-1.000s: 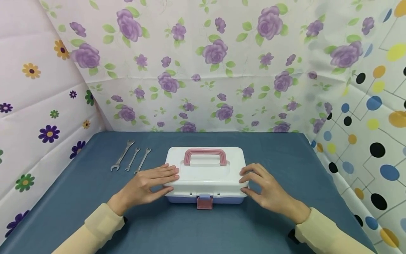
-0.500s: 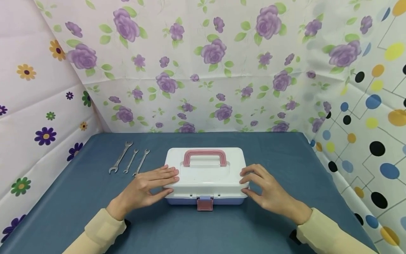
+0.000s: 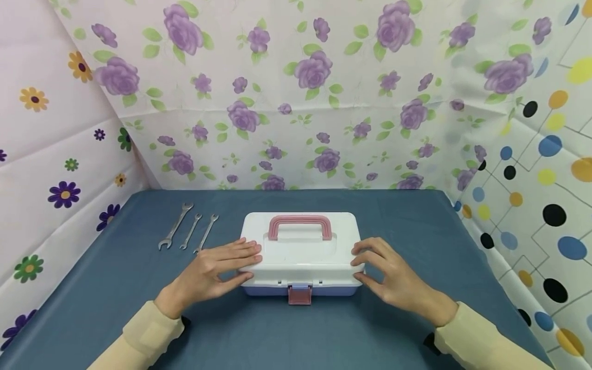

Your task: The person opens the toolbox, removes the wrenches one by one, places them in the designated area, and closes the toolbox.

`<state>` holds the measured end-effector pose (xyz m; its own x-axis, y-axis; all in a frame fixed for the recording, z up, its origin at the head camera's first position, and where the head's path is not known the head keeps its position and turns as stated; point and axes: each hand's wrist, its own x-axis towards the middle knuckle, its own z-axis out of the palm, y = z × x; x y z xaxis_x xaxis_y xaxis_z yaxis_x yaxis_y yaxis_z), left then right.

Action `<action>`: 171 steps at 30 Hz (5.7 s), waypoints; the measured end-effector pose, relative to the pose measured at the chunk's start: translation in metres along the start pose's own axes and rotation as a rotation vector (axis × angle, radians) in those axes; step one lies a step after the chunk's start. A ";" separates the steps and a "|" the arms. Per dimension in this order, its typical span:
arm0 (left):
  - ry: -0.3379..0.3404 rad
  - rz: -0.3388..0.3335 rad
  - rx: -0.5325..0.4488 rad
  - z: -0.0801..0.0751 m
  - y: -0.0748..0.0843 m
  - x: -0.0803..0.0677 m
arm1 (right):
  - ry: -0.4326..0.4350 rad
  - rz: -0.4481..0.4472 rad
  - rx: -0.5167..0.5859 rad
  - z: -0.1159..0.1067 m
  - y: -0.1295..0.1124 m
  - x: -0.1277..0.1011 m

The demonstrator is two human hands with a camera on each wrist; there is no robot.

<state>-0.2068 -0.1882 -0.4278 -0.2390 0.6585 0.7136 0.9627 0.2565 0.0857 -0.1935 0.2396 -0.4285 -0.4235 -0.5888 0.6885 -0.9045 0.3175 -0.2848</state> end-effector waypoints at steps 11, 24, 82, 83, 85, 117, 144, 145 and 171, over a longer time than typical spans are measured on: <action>-0.011 -0.010 -0.002 -0.001 -0.001 0.003 | -0.031 -0.049 -0.075 -0.001 -0.008 0.005; 0.014 -0.010 -0.032 0.001 0.000 0.000 | -0.114 -0.391 -0.208 0.037 -0.046 0.031; 0.000 -0.049 -0.026 0.000 0.002 0.001 | -0.579 -0.636 -0.710 0.096 -0.051 0.027; 0.001 -0.048 -0.027 0.000 0.002 0.002 | -0.579 -0.635 -0.700 0.095 -0.051 0.027; 0.000 -0.049 -0.027 0.000 0.003 0.002 | -0.586 -0.631 -0.679 0.092 -0.051 0.027; -0.013 -0.076 -0.017 0.000 0.004 -0.001 | -0.435 -0.581 -0.404 0.074 -0.045 0.030; -0.011 -0.076 -0.031 0.001 0.003 0.000 | -0.256 -0.615 -0.387 0.069 -0.039 0.040; -0.011 -0.075 -0.031 0.001 0.004 -0.001 | -0.257 -0.607 -0.393 0.068 -0.040 0.041; -0.007 -0.059 -0.027 0.000 0.003 0.001 | -0.298 -0.542 -0.649 0.063 -0.035 0.039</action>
<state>-0.2044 -0.1871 -0.4268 -0.2965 0.6478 0.7017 0.9500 0.2758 0.1468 -0.1819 0.1588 -0.4339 -0.0239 -0.9200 0.3913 -0.8157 0.2443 0.5244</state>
